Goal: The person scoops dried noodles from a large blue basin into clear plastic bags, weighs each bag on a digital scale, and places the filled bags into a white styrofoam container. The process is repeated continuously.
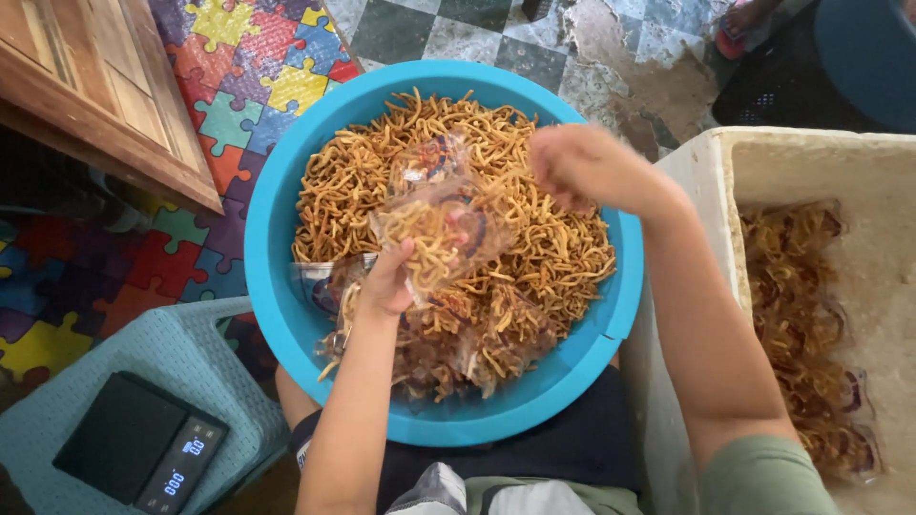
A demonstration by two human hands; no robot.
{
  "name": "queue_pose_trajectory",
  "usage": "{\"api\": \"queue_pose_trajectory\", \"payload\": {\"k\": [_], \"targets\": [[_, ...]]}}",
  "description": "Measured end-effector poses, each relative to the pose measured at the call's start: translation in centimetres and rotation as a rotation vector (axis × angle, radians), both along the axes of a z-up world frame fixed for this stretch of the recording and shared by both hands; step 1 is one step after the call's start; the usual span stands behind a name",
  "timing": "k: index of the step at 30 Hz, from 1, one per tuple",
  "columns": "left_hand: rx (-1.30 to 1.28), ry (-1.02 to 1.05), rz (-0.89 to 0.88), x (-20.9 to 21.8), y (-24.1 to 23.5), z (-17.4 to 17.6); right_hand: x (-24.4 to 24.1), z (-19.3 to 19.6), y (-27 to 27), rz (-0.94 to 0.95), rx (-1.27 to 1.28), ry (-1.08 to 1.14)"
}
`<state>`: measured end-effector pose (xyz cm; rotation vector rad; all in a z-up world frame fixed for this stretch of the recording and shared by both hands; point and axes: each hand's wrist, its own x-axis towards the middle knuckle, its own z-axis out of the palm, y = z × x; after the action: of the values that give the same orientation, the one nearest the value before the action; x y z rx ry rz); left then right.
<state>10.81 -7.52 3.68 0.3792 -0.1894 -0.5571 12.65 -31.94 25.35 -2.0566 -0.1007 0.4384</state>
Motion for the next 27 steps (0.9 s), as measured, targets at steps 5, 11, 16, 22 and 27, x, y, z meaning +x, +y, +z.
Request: {"api": "queue_pose_trajectory", "payload": {"k": [5, 11, 16, 22, 27], "targets": [[-0.013, -0.030, -0.023, 0.1, -1.9, -2.4, -0.9, 1.0, 3.6, 0.416, -0.201, -0.013], [-0.057, -0.079, -0.019, -1.2, -2.2, 1.1, -2.5, 4.7, 5.1, 0.432, -0.066, 0.093], [-0.119, -0.062, -0.051, -1.3, -1.8, 0.9, -2.3, 2.3, 2.2, 0.146, -0.083, -0.200], [-0.112, -0.001, -0.021, -0.3, -1.3, -6.2, -2.0, -2.4, 1.0, 0.214, -0.322, -0.179], [-0.104, -0.062, -0.008, -0.6, 0.1, -1.3, -1.9, 1.8, 1.3, 0.024, -0.317, -0.145]]}}
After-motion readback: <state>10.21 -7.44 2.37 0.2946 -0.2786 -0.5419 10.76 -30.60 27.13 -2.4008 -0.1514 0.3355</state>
